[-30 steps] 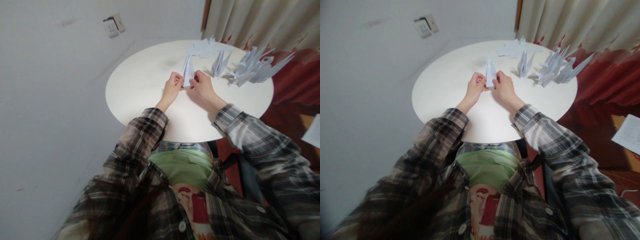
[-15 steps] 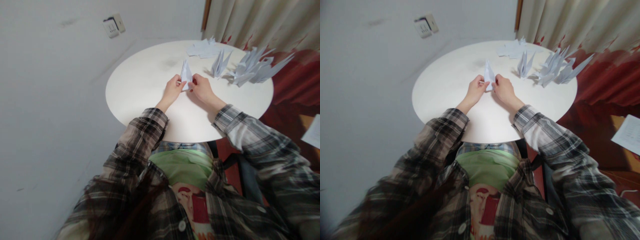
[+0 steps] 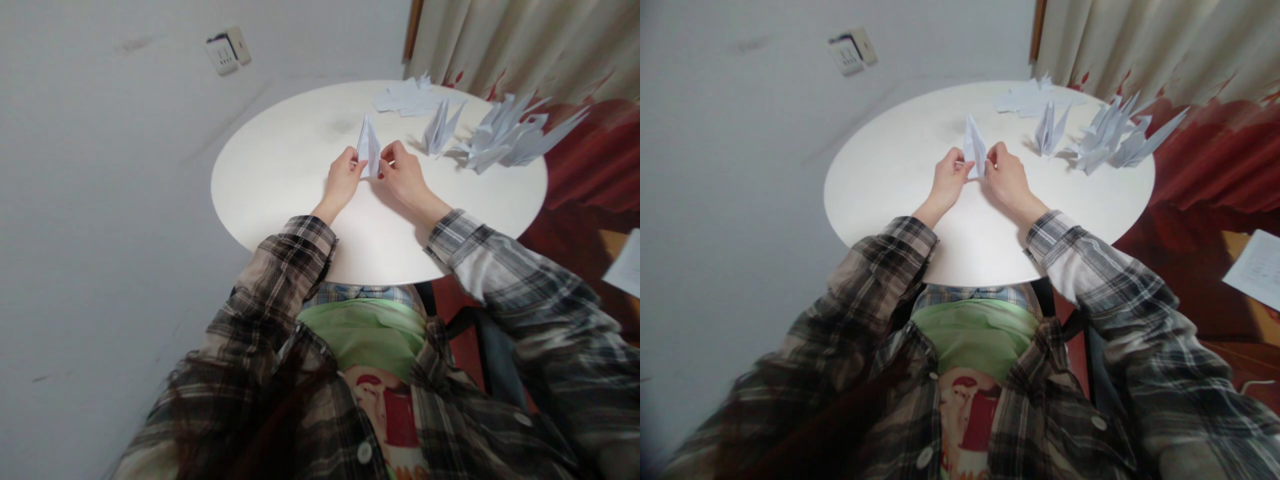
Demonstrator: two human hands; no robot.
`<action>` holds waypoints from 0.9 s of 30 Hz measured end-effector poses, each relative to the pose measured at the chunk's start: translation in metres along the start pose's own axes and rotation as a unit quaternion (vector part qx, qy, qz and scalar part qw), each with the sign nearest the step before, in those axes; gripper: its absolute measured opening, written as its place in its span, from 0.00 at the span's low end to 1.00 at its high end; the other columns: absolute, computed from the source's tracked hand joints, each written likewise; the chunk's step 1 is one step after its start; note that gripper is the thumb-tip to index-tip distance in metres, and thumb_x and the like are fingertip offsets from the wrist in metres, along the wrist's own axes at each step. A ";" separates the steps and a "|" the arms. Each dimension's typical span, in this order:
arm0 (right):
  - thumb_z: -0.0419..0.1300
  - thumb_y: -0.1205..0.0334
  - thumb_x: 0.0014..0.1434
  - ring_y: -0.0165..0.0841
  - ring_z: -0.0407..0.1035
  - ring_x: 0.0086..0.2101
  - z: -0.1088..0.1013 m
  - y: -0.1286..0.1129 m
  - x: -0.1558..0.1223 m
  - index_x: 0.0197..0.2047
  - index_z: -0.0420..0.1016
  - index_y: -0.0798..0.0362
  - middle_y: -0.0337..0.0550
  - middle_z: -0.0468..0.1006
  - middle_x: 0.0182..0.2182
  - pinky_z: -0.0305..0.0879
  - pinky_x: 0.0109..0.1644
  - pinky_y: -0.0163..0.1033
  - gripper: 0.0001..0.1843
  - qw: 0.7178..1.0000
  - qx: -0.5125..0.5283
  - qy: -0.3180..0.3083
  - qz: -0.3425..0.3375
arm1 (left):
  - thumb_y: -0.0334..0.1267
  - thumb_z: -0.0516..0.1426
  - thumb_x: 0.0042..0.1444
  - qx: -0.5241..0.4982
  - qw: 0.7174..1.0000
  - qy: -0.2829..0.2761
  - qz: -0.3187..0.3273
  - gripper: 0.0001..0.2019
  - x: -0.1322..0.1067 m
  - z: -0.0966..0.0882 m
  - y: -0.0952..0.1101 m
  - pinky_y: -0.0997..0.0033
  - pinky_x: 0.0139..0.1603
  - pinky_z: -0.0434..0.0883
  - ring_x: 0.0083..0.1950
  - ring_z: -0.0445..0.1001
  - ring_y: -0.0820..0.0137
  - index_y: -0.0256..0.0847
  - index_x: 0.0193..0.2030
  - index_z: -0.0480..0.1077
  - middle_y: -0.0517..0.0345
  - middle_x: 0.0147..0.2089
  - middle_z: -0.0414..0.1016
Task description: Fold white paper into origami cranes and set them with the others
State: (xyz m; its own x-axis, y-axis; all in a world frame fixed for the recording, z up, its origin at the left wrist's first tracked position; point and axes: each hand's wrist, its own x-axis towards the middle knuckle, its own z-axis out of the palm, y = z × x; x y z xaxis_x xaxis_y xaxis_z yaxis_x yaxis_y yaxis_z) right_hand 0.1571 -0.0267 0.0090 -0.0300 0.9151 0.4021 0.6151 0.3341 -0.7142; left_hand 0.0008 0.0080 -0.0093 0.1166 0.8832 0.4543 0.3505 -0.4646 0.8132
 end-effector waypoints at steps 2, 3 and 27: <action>0.55 0.52 0.66 0.44 0.71 0.42 0.000 0.000 0.000 0.47 0.69 0.46 0.44 0.74 0.33 0.66 0.51 0.50 0.10 1.000 -0.005 -0.007 0.002 | 0.30 0.58 0.61 -0.005 1.000 -0.004 -0.002 0.04 0.000 0.000 0.001 0.64 0.45 0.75 0.41 0.77 0.68 0.44 0.38 0.69 0.61 0.31 0.72; 0.55 0.52 0.67 0.45 0.71 0.43 0.000 0.000 0.000 0.46 0.69 0.46 0.45 0.75 0.33 0.67 0.51 0.51 0.09 1.000 -0.007 -0.011 0.003 | 0.30 0.58 0.61 -0.006 1.000 -0.008 -0.003 0.04 -0.001 0.000 0.002 0.65 0.45 0.75 0.41 0.77 0.68 0.44 0.38 0.69 0.61 0.31 0.72; 0.55 0.48 0.67 0.40 0.72 0.38 0.007 0.008 0.005 0.33 0.65 0.46 0.42 0.75 0.32 0.69 0.48 0.51 0.14 0.994 0.030 0.073 -0.082 | 0.32 0.56 0.63 -0.006 0.997 -0.023 0.069 0.04 0.006 0.002 -0.014 0.67 0.41 0.73 0.37 0.76 0.71 0.43 0.37 0.68 0.60 0.34 0.76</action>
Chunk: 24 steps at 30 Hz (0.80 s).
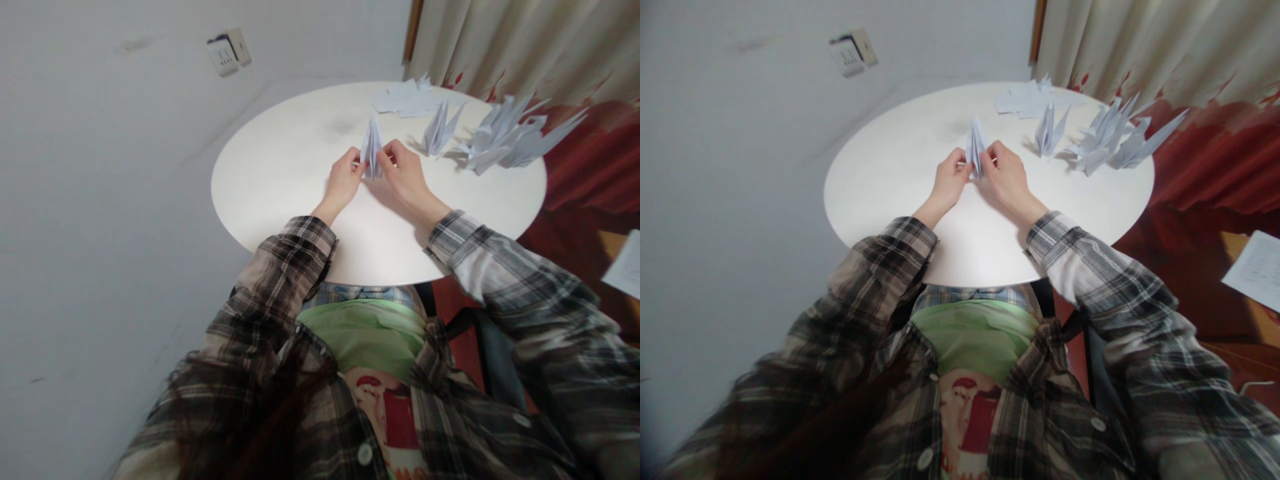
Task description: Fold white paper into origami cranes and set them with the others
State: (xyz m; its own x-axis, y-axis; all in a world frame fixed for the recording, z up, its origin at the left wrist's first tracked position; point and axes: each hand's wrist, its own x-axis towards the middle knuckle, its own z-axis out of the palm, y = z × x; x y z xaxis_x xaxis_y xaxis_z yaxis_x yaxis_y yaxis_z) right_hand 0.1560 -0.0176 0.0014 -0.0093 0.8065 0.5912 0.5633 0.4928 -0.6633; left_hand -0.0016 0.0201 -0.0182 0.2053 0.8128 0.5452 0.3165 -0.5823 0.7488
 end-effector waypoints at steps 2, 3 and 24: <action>0.58 0.48 0.66 0.39 0.72 0.37 0.000 -0.005 -0.001 0.35 0.65 0.46 0.41 0.74 0.31 0.69 0.47 0.50 0.13 1.000 0.009 -0.002 0.007 | 0.31 0.56 0.63 0.012 1.000 0.000 0.000 0.04 -0.001 -0.001 0.001 0.67 0.41 0.73 0.37 0.76 0.71 0.43 0.36 0.68 0.60 0.34 0.76; 0.59 0.48 0.65 0.39 0.72 0.37 0.000 -0.007 -0.002 0.35 0.64 0.46 0.40 0.74 0.31 0.69 0.46 0.49 0.13 1.000 0.012 -0.003 0.013 | 0.30 0.55 0.63 0.020 1.000 0.001 -0.002 0.05 -0.001 -0.001 0.002 0.67 0.40 0.72 0.37 0.76 0.71 0.43 0.36 0.68 0.60 0.34 0.76; 0.57 0.54 0.64 0.38 0.69 0.35 -0.002 -0.002 -0.001 0.33 0.63 0.46 0.39 0.71 0.29 0.68 0.46 0.48 0.09 0.999 -0.031 0.003 0.010 | 0.34 0.58 0.60 0.026 0.999 -0.041 -0.024 0.07 -0.006 -0.002 0.018 0.68 0.41 0.69 0.39 0.74 0.71 0.42 0.31 0.65 0.60 0.33 0.76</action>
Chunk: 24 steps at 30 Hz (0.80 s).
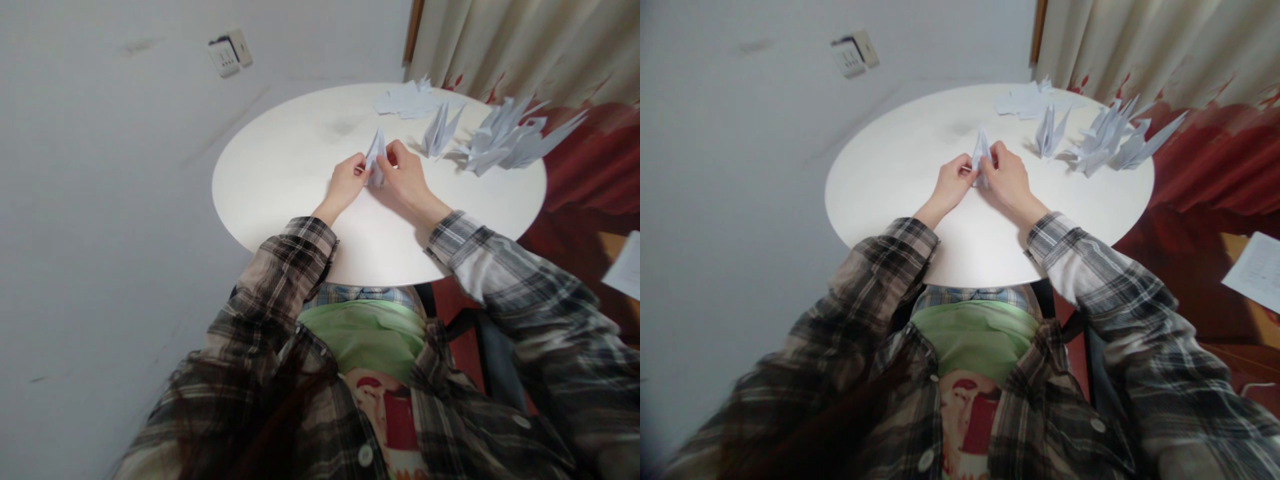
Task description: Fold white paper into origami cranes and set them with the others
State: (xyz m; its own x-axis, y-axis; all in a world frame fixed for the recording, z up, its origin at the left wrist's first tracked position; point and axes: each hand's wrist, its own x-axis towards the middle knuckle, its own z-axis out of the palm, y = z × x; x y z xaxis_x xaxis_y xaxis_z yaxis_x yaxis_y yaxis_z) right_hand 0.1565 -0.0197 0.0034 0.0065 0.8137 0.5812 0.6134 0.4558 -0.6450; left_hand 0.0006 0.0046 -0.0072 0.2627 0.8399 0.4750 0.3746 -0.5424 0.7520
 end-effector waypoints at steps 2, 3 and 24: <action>0.56 0.53 0.65 0.40 0.70 0.37 0.000 0.002 0.001 0.33 0.63 0.46 0.41 0.72 0.30 0.68 0.48 0.50 0.10 1.000 -0.008 -0.010 0.005 | 0.35 0.59 0.60 0.004 1.000 -0.001 0.000 0.08 0.000 0.000 0.000 0.68 0.41 0.69 0.38 0.73 0.71 0.42 0.31 0.65 0.60 0.33 0.76; 0.55 0.52 0.65 0.41 0.70 0.39 0.000 0.003 0.001 0.33 0.63 0.46 0.42 0.73 0.31 0.68 0.48 0.50 0.10 1.000 -0.010 -0.019 0.007 | 0.35 0.59 0.60 0.005 1.000 -0.001 0.001 0.08 0.000 0.000 0.000 0.68 0.41 0.69 0.38 0.73 0.71 0.42 0.30 0.65 0.60 0.33 0.77; 0.52 0.42 0.67 0.43 0.69 0.38 -0.002 -0.003 0.002 0.27 0.59 0.45 0.43 0.70 0.27 0.68 0.53 0.59 0.21 0.999 0.040 0.015 -0.012 | 0.46 0.54 0.66 0.032 0.998 0.017 0.049 0.16 0.003 0.002 -0.002 0.67 0.42 0.69 0.37 0.71 0.70 0.43 0.28 0.66 0.60 0.29 0.73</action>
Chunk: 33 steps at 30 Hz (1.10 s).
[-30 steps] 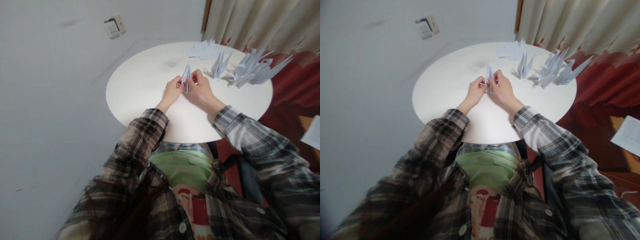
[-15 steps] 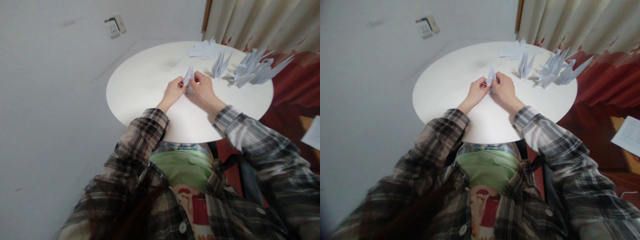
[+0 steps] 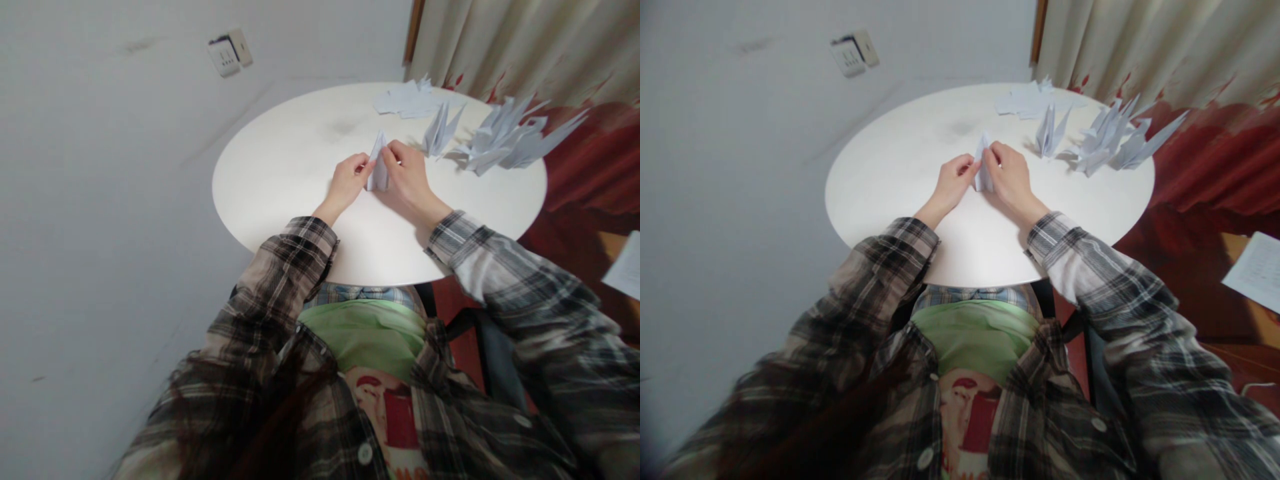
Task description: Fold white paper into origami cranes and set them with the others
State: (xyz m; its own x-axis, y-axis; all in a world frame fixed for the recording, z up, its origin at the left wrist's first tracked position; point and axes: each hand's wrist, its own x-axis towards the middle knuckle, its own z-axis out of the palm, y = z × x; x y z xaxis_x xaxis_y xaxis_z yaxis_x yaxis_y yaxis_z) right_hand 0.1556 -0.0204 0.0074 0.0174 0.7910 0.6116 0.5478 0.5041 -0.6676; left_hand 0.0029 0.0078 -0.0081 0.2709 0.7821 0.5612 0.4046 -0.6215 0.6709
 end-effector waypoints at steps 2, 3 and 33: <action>0.52 0.43 0.67 0.44 0.69 0.40 0.000 -0.001 -0.001 0.27 0.61 0.45 0.43 0.71 0.28 0.67 0.54 0.60 0.21 1.000 0.010 0.010 0.000 | 0.47 0.54 0.66 0.005 1.000 0.002 0.003 0.17 0.000 0.000 0.000 0.67 0.41 0.69 0.37 0.71 0.71 0.43 0.27 0.65 0.60 0.29 0.73; 0.52 0.44 0.67 0.44 0.70 0.41 0.000 -0.001 -0.001 0.28 0.62 0.45 0.44 0.71 0.28 0.67 0.55 0.60 0.20 1.000 0.012 0.014 -0.002 | 0.48 0.54 0.66 0.007 1.000 0.003 0.004 0.18 0.000 0.000 0.000 0.67 0.41 0.69 0.36 0.71 0.71 0.43 0.27 0.65 0.60 0.29 0.73; 0.54 0.52 0.64 0.42 0.69 0.39 -0.005 -0.007 0.002 0.30 0.63 0.47 0.45 0.71 0.33 0.68 0.52 0.59 0.12 1.000 -0.003 0.023 -0.012 | 0.50 0.54 0.66 -0.007 1.000 0.022 0.009 0.16 -0.001 -0.001 0.005 0.65 0.44 0.70 0.40 0.73 0.68 0.43 0.32 0.72 0.57 0.33 0.75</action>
State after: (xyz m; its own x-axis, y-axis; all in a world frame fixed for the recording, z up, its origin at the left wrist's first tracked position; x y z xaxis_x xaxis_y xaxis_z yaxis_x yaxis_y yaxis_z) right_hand 0.1555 -0.0243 0.0151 0.0422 0.7619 0.6464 0.5534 0.5208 -0.6500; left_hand 0.0035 0.0041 -0.0045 0.2390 0.7684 0.5937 0.3875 -0.6361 0.6673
